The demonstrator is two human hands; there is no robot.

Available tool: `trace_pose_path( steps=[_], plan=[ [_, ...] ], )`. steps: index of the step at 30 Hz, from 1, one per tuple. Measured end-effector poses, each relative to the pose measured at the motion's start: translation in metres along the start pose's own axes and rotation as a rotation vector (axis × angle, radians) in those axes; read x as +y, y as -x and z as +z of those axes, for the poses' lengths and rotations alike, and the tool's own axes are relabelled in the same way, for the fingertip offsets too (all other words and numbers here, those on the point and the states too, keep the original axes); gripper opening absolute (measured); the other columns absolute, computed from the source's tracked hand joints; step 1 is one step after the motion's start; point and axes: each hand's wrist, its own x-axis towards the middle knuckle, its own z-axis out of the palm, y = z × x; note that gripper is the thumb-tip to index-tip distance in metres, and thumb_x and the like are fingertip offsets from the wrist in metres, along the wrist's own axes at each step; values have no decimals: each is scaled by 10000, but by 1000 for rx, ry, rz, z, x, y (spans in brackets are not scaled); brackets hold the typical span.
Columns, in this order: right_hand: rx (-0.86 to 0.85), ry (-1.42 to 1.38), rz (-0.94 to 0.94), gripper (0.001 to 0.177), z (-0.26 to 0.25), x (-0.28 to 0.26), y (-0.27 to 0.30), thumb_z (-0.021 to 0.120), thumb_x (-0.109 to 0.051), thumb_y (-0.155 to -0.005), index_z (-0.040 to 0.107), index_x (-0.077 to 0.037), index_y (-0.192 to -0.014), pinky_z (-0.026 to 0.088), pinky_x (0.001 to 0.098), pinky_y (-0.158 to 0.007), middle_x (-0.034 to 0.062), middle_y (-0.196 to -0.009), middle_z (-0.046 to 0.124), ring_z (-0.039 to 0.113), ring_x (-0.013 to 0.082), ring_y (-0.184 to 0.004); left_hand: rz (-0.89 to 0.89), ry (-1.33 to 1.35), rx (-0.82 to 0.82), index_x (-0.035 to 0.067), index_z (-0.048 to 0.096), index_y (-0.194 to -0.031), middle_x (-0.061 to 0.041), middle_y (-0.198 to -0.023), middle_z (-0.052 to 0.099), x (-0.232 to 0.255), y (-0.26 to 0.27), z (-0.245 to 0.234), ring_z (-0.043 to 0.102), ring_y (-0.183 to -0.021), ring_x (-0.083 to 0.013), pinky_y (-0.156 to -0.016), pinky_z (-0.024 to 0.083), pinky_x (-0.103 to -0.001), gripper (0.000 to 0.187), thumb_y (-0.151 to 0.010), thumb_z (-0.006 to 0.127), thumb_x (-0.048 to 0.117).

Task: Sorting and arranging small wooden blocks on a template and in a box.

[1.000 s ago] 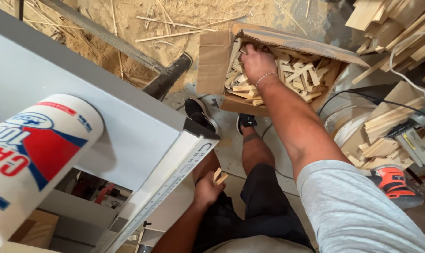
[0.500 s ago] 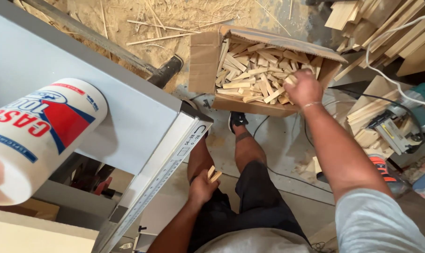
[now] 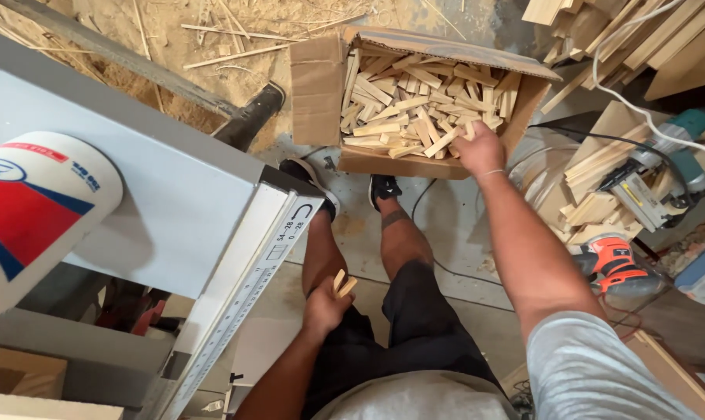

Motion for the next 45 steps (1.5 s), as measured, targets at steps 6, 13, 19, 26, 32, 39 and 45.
trace_pose_path(
  steps=[6, 13, 19, 26, 32, 39, 45],
  plan=[
    [107, 1088, -557, 322, 25, 14, -44, 582, -402, -996, 653, -283, -1287, 620, 482, -762, 114, -908, 717, 753, 343, -861, 24, 28, 17, 144, 636, -954, -149, -835, 723, -4, -1, 0, 737, -899, -319, -806, 554, -379, 352, -776, 825, 381],
    [261, 1467, -791, 183, 23, 37, -130, 646, -376, -879, 787, -281, -944, 568, 423, -536, 8, -698, 669, 720, 244, -677, -11, 25, 17, 177, 643, -947, -121, -822, 719, -9, -5, 1, 735, -887, -286, -794, 551, -363, 350, -762, 826, 411],
    [57, 1225, -511, 262, 19, -23, -103, 577, -436, -944, 775, -301, -1051, 560, 480, -770, 2, -934, 732, 709, 279, -940, -7, 20, 8, 188, 651, -960, -117, -827, 723, -14, -8, 2, 739, -892, -282, -780, 551, -366, 362, -752, 830, 424],
    [-488, -535, 109, 71, 0, -112, 19, 558, -197, -1055, 546, -140, -1014, 672, 388, -835, 35, -989, 722, 766, 173, -939, 45, 30, 15, 166, 651, -957, -138, -830, 714, -5, -6, -4, 731, -892, -302, -780, 542, -366, 356, -754, 827, 400],
    [-853, -875, 66, 236, 11, -71, -1, 493, -180, -982, 590, -200, -1196, 652, 526, -875, 103, -1122, 754, 764, 282, -990, 5, 50, 10, 187, 664, -964, -113, -826, 729, -6, -4, -6, 740, -889, -276, -775, 545, -342, 334, -757, 829, 390],
    [-776, -625, 63, 364, 31, -72, 1, 625, -159, -987, 549, -115, -1341, 647, 326, -557, 7, -770, 661, 697, 155, -640, 7, 28, 9, 194, 672, -953, -93, -813, 733, -3, -6, -5, 739, -862, -253, -755, 545, -331, 331, -753, 839, 398],
    [586, 107, 23, 834, 18, -42, -39, 817, -260, -771, 403, -256, -1494, 611, 370, -1004, 98, -1307, 704, 738, 241, -1153, -26, 47, 8, 187, 680, -981, -109, -856, 752, -9, -7, -1, 745, -910, -271, -793, 554, -344, 348, -749, 842, 390]
  ],
)
